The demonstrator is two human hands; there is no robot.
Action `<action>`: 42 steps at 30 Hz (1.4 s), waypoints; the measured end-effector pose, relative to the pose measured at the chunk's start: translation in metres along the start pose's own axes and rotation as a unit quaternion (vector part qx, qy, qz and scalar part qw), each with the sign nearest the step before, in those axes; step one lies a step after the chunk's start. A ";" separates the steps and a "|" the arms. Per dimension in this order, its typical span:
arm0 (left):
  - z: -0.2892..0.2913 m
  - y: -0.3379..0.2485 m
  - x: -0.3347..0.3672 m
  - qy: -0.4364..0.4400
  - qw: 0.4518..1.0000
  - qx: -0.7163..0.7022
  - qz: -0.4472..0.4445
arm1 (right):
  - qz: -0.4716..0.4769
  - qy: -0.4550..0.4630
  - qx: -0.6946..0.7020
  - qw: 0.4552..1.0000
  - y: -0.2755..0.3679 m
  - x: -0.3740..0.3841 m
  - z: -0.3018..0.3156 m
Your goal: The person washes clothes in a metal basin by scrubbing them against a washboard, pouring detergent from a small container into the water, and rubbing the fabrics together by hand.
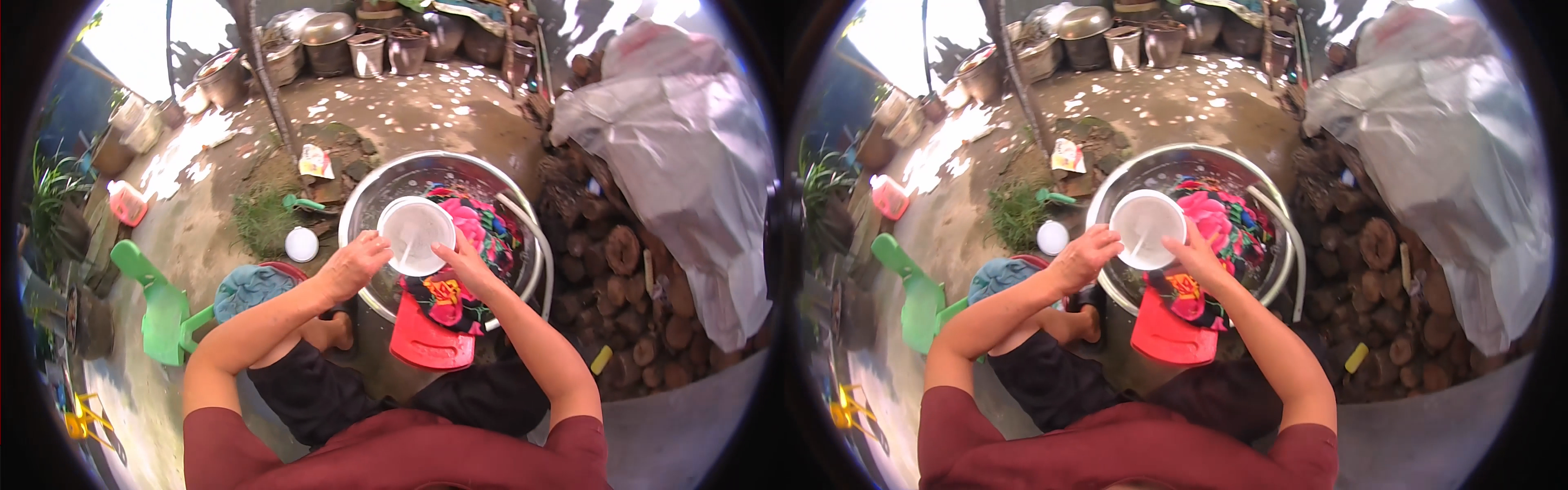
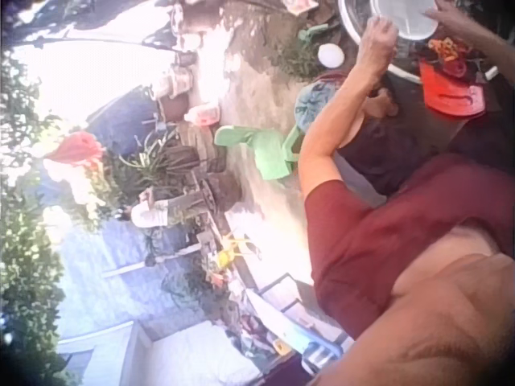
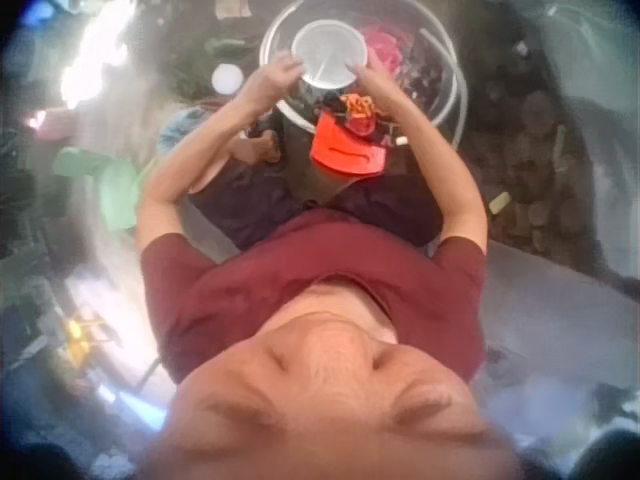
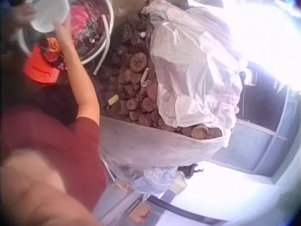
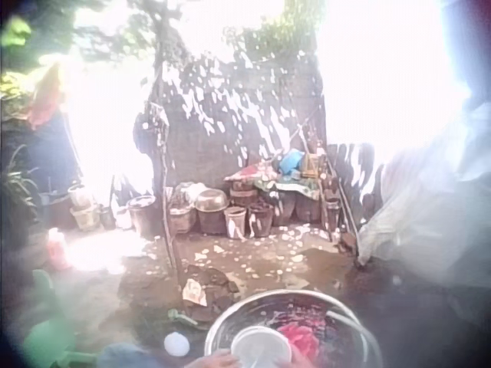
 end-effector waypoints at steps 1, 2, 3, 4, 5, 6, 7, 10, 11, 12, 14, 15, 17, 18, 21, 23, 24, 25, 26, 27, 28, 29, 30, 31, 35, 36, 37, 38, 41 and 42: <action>-0.011 -0.009 0.008 0.014 1.000 -0.015 -0.012 | 0.003 -0.012 0.002 1.000 -0.006 -0.001 0.015; -0.015 -0.015 0.014 -0.001 0.999 -0.053 -0.007 | 0.036 -0.034 -0.039 0.998 -0.011 0.001 0.034; -0.016 -0.023 0.024 -0.015 0.996 -0.092 0.001 | 0.067 -0.055 -0.080 0.993 -0.019 0.005 0.054; -0.013 -0.024 0.033 -0.050 0.987 -0.148 0.047 | 0.089 -0.105 -0.079 0.987 -0.021 0.005 0.070; -0.008 -0.023 0.044 -0.085 0.979 -0.166 0.086 | 0.088 -0.111 -0.081 0.987 -0.025 0.002 0.085; -0.005 -0.017 0.048 -0.091 0.964 -0.190 0.163 | 0.068 -0.126 -0.149 0.978 -0.014 -0.004 0.082; -0.002 -0.009 0.048 -0.098 0.943 -0.211 0.236 | 0.051 -0.143 -0.216 0.964 -0.006 -0.008 0.080; -0.096 0.043 0.011 0.036 0.851 -0.293 0.434 | 0.103 -0.138 -0.220 0.960 -0.006 -0.003 0.076; -0.098 0.041 0.015 0.040 0.852 -0.294 0.432 | 0.130 -0.146 -0.209 0.958 -0.006 -0.002 0.079; -0.109 0.037 0.008 0.074 0.775 -0.411 0.475 | 0.114 -0.122 -0.196 0.966 0.001 -0.007 0.066; -0.122 0.037 0.008 0.074 0.711 -0.485 0.503 | 0.123 -0.109 -0.199 0.966 0.008 -0.008 0.065; -0.123 0.037 0.011 0.079 0.712 -0.486 0.501 | 0.131 -0.096 -0.204 0.965 0.011 -0.009 0.063; -0.117 0.044 0.011 0.055 0.704 -0.489 0.511 | 0.287 -0.242 -0.458 0.806 0.067 -0.035 0.046; -0.117 0.041 0.015 0.057 0.703 -0.492 0.510 | 0.330 -0.221 -0.463 0.792 0.072 -0.036 0.044; -0.113 0.036 0.027 0.072 0.751 -0.441 0.487 | 0.345 -0.062 -0.577 0.738 0.050 -0.027 0.016; -0.127 0.050 0.015 0.051 0.810 -0.379 0.444 | 0.243 0.048 -0.733 0.634 0.015 -0.019 -0.009; -0.122 0.039 0.025 0.068 0.834 -0.347 0.424 | 0.201 0.063 -0.741 0.638 0.000 -0.015 -0.005; -0.112 0.030 0.033 0.083 0.855 -0.312 0.405 | 0.162 0.080 -0.747 0.640 -0.015 -0.010 -0.002; -0.108 0.023 0.037 0.104 0.852 -0.318 0.402 | 0.159 0.079 -0.746 0.642 -0.024 -0.008 0.000; -0.105 0.022 0.037 0.102 0.851 -0.317 0.405 | 0.158 0.065 -0.709 0.684 -0.025 -0.006 -0.002; -0.103 0.021 0.036 0.091 0.844 -0.334 0.410 | 0.156 0.051 -0.670 0.724 -0.025 -0.004 -0.002; -0.101 0.020 0.035 0.079 0.836 -0.350 0.415 | 0.156 0.054 -0.670 0.723 -0.027 -0.004 -0.002; -0.098 0.020 0.036 0.078 0.834 -0.351 0.418 | 0.181 0.046 -0.597 0.780 -0.014 -0.007 -0.002; -0.098 0.018 0.036 0.091 0.828 -0.357 0.422 | 0.204 0.038 -0.519 0.829 -0.004 -0.009 0.001; -0.091 0.016 0.033 0.109 0.832 -0.338 0.427 | 0.192 -0.062 -0.465 0.862 0.030 -0.013 0.017; -0.097 0.015 0.035 0.107 0.832 -0.342 0.425 | 0.227 -0.065 -0.528 0.816 0.024 -0.015 0.021; -0.104 0.014 0.037 0.105 0.847 -0.332 0.401 | 0.227 -0.063 -0.529 0.815 0.008 -0.010 0.026; -0.110 0.013 0.039 0.103 0.862 -0.322 0.377 | 0.166 -0.041 -0.589 0.789 -0.017 -0.001 0.030; -0.110 0.008 0.036 0.092 0.858 -0.339 0.374 | 0.084 -0.005 -0.640 0.764 -0.034 0.001 0.017; -0.113 0.008 0.034 0.101 0.845 -0.356 0.386 | 0.086 0.021 -0.624 0.776 -0.039 0.001 0.016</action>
Point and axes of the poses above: each hand's wrist, its own x-axis towards the middle knuckle, its own z-axis out of the back of the hand, y = z × x, the point moved 8 cm from there along x, towards the middle knuckle, and after that the axes turned 7 degrees about x, right-handed, at the moved point
